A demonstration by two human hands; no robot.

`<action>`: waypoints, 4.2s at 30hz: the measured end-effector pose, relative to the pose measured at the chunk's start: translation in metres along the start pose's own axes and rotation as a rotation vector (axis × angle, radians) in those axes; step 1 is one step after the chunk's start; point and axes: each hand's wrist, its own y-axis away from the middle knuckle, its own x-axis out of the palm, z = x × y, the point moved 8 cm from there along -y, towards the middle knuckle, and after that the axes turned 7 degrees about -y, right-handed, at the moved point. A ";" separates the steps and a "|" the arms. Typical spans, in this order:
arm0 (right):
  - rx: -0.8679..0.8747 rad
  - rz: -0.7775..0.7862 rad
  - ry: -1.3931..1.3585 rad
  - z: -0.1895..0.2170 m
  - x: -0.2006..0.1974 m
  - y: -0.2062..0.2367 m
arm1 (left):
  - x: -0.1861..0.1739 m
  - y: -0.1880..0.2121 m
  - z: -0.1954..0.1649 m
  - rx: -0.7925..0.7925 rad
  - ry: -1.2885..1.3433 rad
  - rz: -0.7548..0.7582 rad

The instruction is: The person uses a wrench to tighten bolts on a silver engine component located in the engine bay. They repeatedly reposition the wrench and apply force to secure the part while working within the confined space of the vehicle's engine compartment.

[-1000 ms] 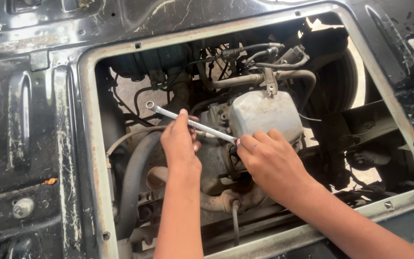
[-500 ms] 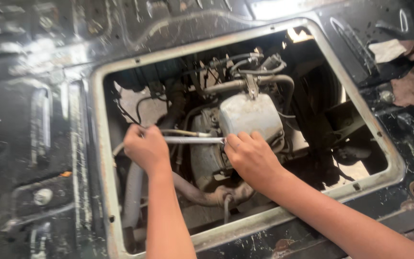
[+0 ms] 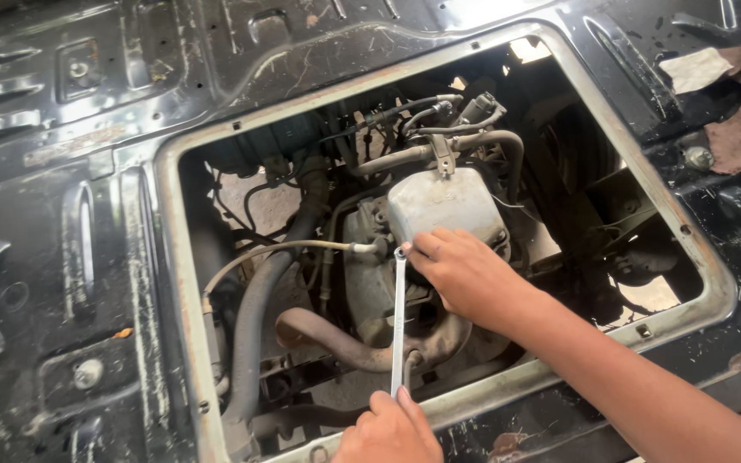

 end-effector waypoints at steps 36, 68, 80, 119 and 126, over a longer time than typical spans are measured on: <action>0.176 0.153 -0.150 0.003 -0.021 0.002 | -0.015 -0.189 -0.044 0.377 0.949 0.645; -0.347 0.062 0.694 -0.078 -0.002 -0.122 | -0.042 -0.163 -0.078 0.561 0.869 0.532; 0.034 0.364 -0.389 0.024 0.031 -0.129 | -0.012 -0.167 -0.086 0.426 1.208 0.535; 0.229 -0.012 0.033 0.013 -0.024 0.027 | -0.020 -0.159 -0.073 0.258 1.352 0.898; 0.252 0.004 0.049 0.008 -0.023 0.023 | -0.023 -0.162 -0.075 0.266 1.415 0.847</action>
